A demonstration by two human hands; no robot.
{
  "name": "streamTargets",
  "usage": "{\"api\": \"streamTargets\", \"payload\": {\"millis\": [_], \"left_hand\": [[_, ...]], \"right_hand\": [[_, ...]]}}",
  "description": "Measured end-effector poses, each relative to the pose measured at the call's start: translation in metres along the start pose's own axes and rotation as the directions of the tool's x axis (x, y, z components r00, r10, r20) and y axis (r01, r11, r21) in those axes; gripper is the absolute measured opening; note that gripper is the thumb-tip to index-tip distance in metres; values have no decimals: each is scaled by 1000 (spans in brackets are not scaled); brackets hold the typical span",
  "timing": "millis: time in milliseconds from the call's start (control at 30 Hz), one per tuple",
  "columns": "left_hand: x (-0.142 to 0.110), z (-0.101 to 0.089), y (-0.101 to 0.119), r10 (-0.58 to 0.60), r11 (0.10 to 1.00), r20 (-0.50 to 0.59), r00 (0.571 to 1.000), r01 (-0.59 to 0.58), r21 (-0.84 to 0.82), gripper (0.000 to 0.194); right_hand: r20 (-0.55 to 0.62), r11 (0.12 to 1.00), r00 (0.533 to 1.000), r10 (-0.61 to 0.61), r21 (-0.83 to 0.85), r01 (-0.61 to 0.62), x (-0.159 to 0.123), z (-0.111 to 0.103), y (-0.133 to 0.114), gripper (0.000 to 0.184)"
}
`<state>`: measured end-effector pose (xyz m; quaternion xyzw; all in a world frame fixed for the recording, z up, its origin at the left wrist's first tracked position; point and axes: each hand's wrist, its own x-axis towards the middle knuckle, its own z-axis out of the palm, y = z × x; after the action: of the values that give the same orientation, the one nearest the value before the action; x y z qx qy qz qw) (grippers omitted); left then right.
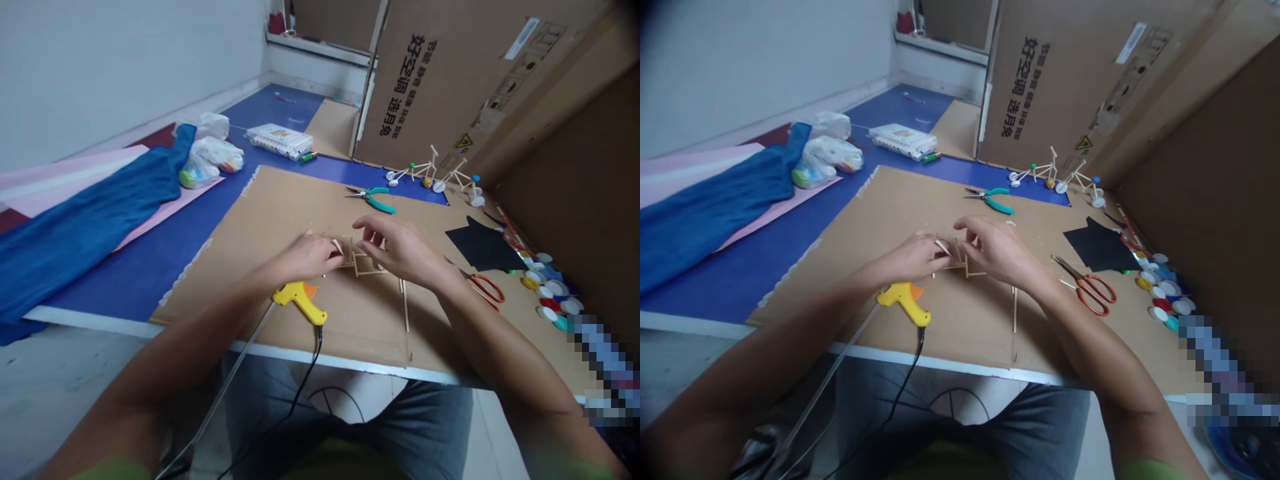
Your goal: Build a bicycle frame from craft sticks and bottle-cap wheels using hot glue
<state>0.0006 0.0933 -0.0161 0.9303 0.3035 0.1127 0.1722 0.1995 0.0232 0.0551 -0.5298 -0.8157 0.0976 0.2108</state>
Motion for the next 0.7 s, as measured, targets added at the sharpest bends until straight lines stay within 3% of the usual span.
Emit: {"api": "streamTargets", "payload": {"millis": [200,467,600,700], "left_hand": [[1,1,-2,-2,1000,10,1000,1,27,30],[1,2,-4,-28,999,8,1000,29,-39,33],[1,1,-5,-21,997,19,1000,23,-76,35],[1,1,-6,-27,996,24,999,28,-82,36]], "right_hand": [[-112,998,992,-63,14,65,0,3,8,25],[-179,998,982,-63,-6,63,-24,0,20,22],[-150,996,986,-74,31,79,-53,6,16,17],[-67,994,996,-59,84,64,-80,18,18,15]]}}
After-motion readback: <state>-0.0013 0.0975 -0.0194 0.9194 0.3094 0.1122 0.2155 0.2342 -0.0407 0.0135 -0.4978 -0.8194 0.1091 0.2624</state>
